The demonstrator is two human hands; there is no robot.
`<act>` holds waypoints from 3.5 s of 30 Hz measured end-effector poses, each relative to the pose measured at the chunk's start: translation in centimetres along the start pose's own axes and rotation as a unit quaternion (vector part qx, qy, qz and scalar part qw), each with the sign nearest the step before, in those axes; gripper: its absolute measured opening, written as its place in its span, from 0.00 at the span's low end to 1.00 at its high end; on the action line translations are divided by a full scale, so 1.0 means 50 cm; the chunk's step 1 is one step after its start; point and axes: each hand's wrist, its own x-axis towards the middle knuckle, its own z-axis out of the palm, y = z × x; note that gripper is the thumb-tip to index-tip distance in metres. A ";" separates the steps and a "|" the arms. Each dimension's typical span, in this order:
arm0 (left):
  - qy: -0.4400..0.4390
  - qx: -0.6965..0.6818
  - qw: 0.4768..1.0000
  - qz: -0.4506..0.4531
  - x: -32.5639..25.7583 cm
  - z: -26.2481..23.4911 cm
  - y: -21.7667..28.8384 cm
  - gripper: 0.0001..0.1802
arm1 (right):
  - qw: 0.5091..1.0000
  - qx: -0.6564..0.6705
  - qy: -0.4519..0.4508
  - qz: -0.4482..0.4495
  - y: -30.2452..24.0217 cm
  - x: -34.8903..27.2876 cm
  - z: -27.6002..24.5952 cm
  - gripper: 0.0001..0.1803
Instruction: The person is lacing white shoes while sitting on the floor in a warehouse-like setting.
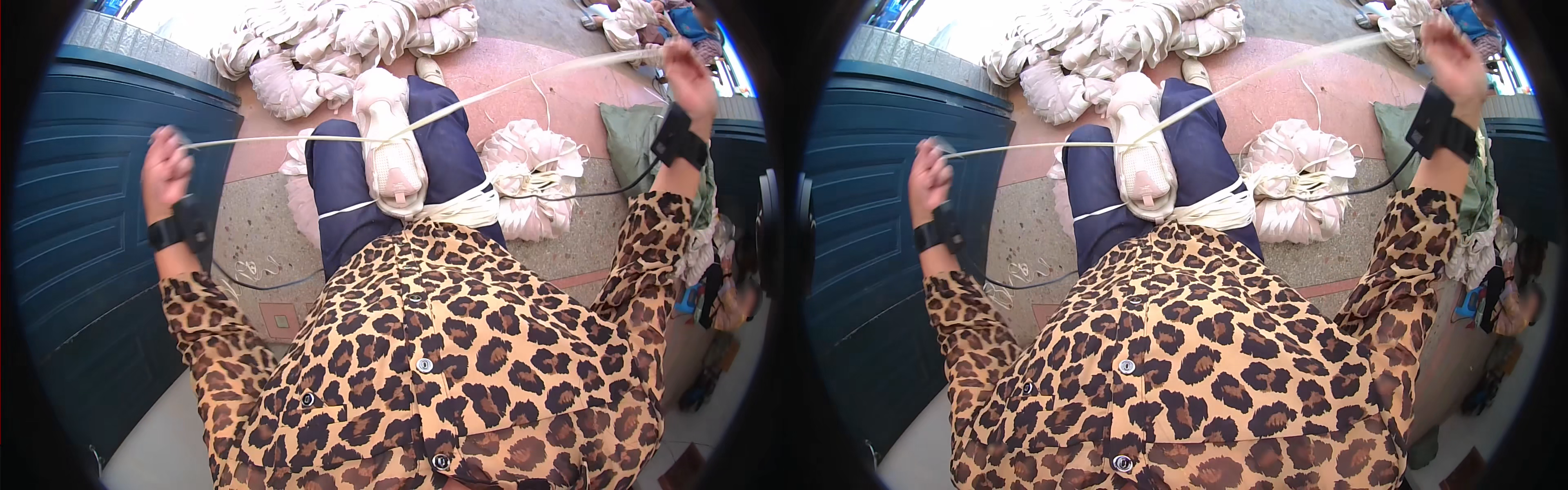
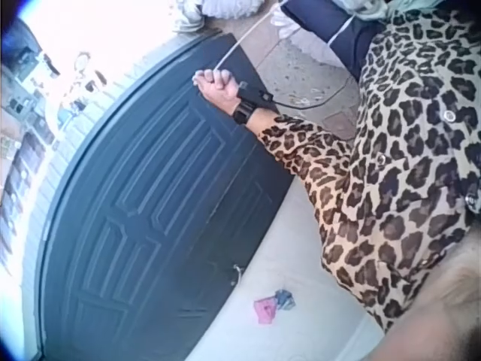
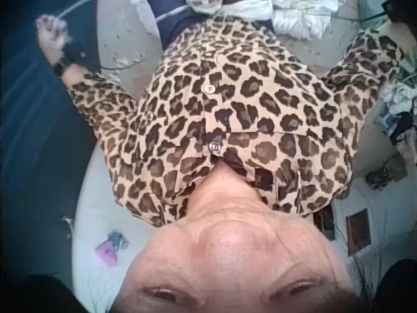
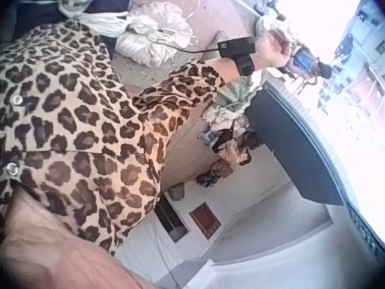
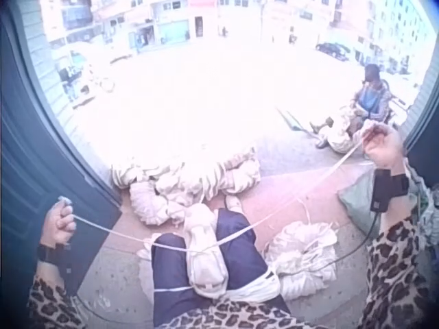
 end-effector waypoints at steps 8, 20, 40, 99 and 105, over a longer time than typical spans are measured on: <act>0.334 0.218 0.916 -0.050 -0.036 -0.026 -0.076 0.16 | 0.784 -0.621 0.007 0.020 0.467 -0.125 -0.080 0.10; 0.004 0.331 0.915 -0.233 -0.013 0.277 -0.415 0.11 | 0.569 -0.805 -0.168 0.021 0.767 -0.203 0.014 0.14; 0.082 0.336 0.919 -0.192 -0.045 0.263 -0.443 0.09 | 0.448 -0.842 -0.296 -0.060 0.799 -0.190 0.034 0.07; 0.009 0.657 0.737 0.160 0.005 0.308 -0.476 0.09 | 0.705 -0.687 -0.170 -0.046 0.774 -0.214 0.005 0.02; -0.139 0.725 0.673 0.048 0.080 0.348 -0.477 0.11 | 0.704 -0.685 -0.175 -0.067 0.782 -0.216 0.008 0.02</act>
